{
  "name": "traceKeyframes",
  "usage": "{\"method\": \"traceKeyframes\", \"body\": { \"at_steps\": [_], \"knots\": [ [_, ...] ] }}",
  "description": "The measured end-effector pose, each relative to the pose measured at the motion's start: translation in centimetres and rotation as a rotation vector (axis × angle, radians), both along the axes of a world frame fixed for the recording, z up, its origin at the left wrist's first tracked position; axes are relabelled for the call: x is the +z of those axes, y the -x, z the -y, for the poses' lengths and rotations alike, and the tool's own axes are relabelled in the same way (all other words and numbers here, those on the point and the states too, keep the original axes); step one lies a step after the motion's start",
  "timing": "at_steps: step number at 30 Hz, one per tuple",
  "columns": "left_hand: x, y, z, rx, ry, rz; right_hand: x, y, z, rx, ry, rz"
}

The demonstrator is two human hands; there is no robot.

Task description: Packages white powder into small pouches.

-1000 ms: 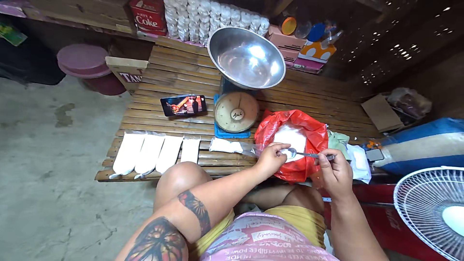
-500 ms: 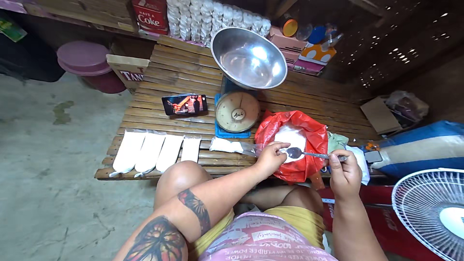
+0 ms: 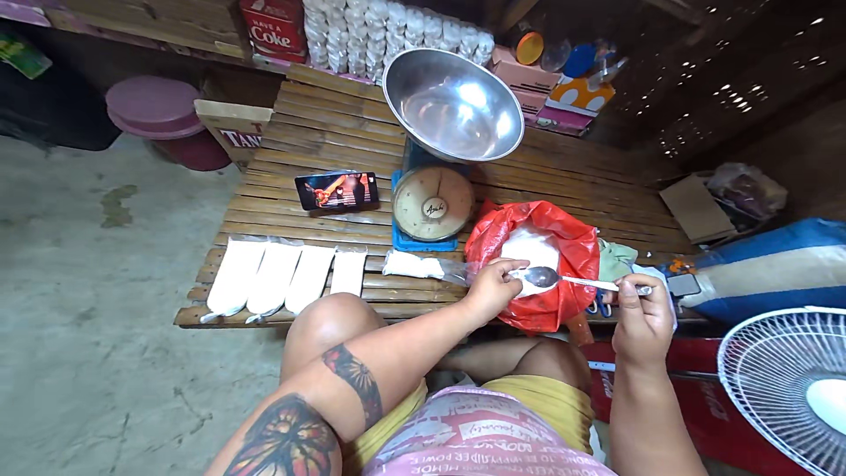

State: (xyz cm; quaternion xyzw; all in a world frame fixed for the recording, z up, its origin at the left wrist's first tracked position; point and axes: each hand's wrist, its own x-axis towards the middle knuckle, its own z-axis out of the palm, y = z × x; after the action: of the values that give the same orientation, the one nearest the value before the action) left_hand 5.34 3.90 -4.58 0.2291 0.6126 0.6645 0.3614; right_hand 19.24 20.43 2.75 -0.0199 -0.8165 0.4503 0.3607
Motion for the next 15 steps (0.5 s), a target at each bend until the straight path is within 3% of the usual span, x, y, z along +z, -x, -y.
{"method": "traceKeyframes", "body": {
  "at_steps": [9, 15],
  "knots": [
    [0.5, 1.0, 0.8, -0.004, 0.046, -0.054, -1.1, -1.1, -2.2, -0.167, 0.292, -0.016],
    [1.0, 2.1, 1.5, -0.057, 0.103, -0.262, -4.0, -1.7, -2.2, -0.229, 0.295, 0.136]
  ]
}}
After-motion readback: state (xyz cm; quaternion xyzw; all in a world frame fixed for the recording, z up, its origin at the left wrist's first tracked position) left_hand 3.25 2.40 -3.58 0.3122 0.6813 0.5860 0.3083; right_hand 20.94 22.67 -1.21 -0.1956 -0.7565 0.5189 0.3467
